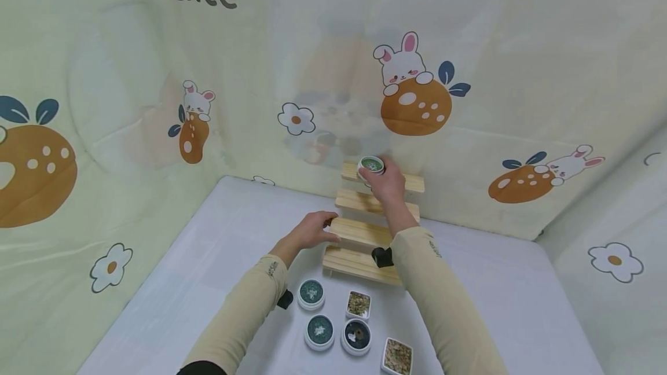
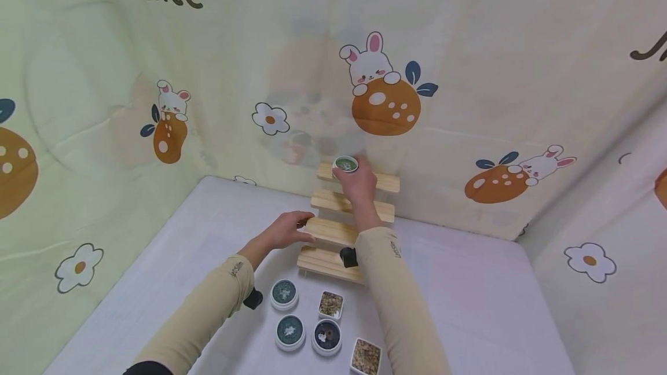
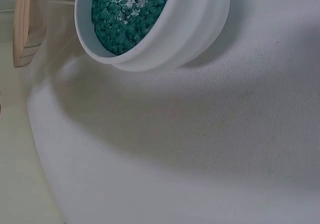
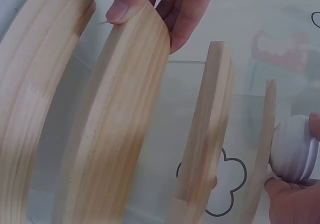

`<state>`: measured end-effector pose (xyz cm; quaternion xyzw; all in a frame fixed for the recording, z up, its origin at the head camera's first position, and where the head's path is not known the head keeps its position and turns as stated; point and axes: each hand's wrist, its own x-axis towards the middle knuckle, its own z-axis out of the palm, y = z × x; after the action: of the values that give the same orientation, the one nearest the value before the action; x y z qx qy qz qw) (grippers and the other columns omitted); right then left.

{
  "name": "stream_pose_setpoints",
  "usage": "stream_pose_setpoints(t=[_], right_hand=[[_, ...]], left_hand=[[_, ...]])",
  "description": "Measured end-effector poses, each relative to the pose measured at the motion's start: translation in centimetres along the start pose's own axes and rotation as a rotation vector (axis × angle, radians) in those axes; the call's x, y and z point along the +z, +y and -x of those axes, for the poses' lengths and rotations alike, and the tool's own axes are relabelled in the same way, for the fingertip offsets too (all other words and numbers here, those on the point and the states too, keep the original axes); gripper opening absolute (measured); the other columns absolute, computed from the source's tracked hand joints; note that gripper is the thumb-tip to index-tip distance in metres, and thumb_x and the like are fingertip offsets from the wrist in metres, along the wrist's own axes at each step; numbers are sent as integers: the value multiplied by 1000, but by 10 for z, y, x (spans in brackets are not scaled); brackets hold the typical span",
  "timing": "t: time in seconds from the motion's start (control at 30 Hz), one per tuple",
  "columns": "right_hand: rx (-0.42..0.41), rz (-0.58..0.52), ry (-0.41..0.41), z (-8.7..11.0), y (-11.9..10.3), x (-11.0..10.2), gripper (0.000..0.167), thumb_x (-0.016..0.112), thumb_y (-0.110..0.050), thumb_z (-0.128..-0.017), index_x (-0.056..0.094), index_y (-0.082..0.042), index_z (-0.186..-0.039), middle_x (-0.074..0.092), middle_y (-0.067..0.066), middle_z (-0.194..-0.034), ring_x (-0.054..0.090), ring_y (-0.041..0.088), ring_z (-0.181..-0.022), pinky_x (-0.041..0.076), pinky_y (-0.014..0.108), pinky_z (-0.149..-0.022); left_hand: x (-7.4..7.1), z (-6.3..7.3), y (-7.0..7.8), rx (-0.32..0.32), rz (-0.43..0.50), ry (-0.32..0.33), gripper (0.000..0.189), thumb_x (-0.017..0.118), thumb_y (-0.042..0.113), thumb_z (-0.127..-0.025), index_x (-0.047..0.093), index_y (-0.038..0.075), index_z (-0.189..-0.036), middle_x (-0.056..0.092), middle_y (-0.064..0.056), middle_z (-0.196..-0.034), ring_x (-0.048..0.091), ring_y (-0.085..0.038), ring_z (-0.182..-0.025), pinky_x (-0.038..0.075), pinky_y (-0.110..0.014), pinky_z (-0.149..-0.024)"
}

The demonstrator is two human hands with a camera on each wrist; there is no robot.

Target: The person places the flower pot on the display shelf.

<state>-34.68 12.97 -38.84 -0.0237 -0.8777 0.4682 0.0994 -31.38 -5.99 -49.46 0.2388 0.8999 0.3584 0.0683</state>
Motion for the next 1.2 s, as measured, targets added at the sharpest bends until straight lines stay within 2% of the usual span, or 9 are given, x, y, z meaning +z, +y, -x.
stream_pose_setpoints(t=[0.2, 0.27, 0.37, 0.47, 0.53, 0.6, 0.83, 1.0, 1.2], right_hand=[[-56, -20, 41, 1, 9, 1, 51, 75, -30, -86, 58, -11, -130, 62, 12, -124, 55, 31, -113, 46, 46, -97], [-56, -12, 55, 3, 11, 1, 46, 75, -32, -86, 60, -10, -123, 64, 11, -118, 56, 29, -107, 46, 45, -93], [-48, -10, 51, 7, 12, -2, 46, 74, -35, -86, 57, -3, -113, 62, 17, -110, 53, 31, -97, 45, 45, -84], [-5, -67, 22, 13, 14, -8, 60, 72, -37, -87, 52, 0, -130, 57, 19, -129, 53, 31, -115, 46, 39, -96], [29, -126, 1, 17, 17, -12, 74, 71, -37, -88, 40, -2, -146, 45, 17, -147, 44, 29, -133, 41, 36, -108], [52, -185, -13, 21, 21, -15, 84, 71, -37, -89, 27, -5, -153, 31, 12, -156, 32, 27, -142, 34, 34, -114], [39, -280, -32, 45, 42, -20, 79, 71, -29, -90, 29, -4, -152, 31, 9, -157, 29, 20, -143, 31, 26, -115], [17, -285, -58, 69, 52, -24, 76, 71, -25, -91, 30, -5, -152, 33, 9, -156, 32, 18, -142, 33, 25, -113], [19, -247, -107, 98, 64, -34, 76, 70, -31, -92, 31, -10, -153, 34, 6, -156, 33, 19, -142, 34, 29, -113]], left_hand=[[1, 1, 0, -9, -6, -5, 63, 78, 27, -85, 53, -3, -135, 63, -14, -117, 58, -31, -109, 50, -41, -93], [1, 0, 0, -6, -13, -7, 63, 78, 27, -85, 53, -3, -134, 63, -14, -116, 59, -30, -108, 50, -40, -92], [0, -1, -1, -3, -22, -12, 62, 78, 28, -85, 53, -2, -134, 63, -13, -115, 59, -30, -108, 50, -39, -92], [0, -2, -2, -2, -26, -9, 63, 78, 28, -85, 53, -3, -135, 63, -14, -116, 59, -30, -109, 50, -40, -92], [-1, -2, -2, -1, -27, -4, 63, 78, 27, -85, 53, -3, -134, 63, -14, -116, 59, -31, -108, 50, -40, -92], [-2, -3, -2, 2, -29, 0, 63, 77, 27, -86, 53, -4, -134, 63, -14, -116, 59, -30, -108, 50, -40, -92], [-2, -2, -3, 1, -21, -8, 60, 78, 24, -85, 54, -3, -133, 64, -14, -115, 59, -31, -109, 50, -41, -93], [-1, -1, -3, -5, -26, -6, 61, 78, 24, -86, 53, -3, -135, 63, -15, -118, 58, -31, -111, 50, -41, -95], [0, -2, -3, 0, -17, -20, 62, 77, 24, -86, 52, -3, -136, 62, -16, -120, 58, -32, -114, 49, -41, -96]])
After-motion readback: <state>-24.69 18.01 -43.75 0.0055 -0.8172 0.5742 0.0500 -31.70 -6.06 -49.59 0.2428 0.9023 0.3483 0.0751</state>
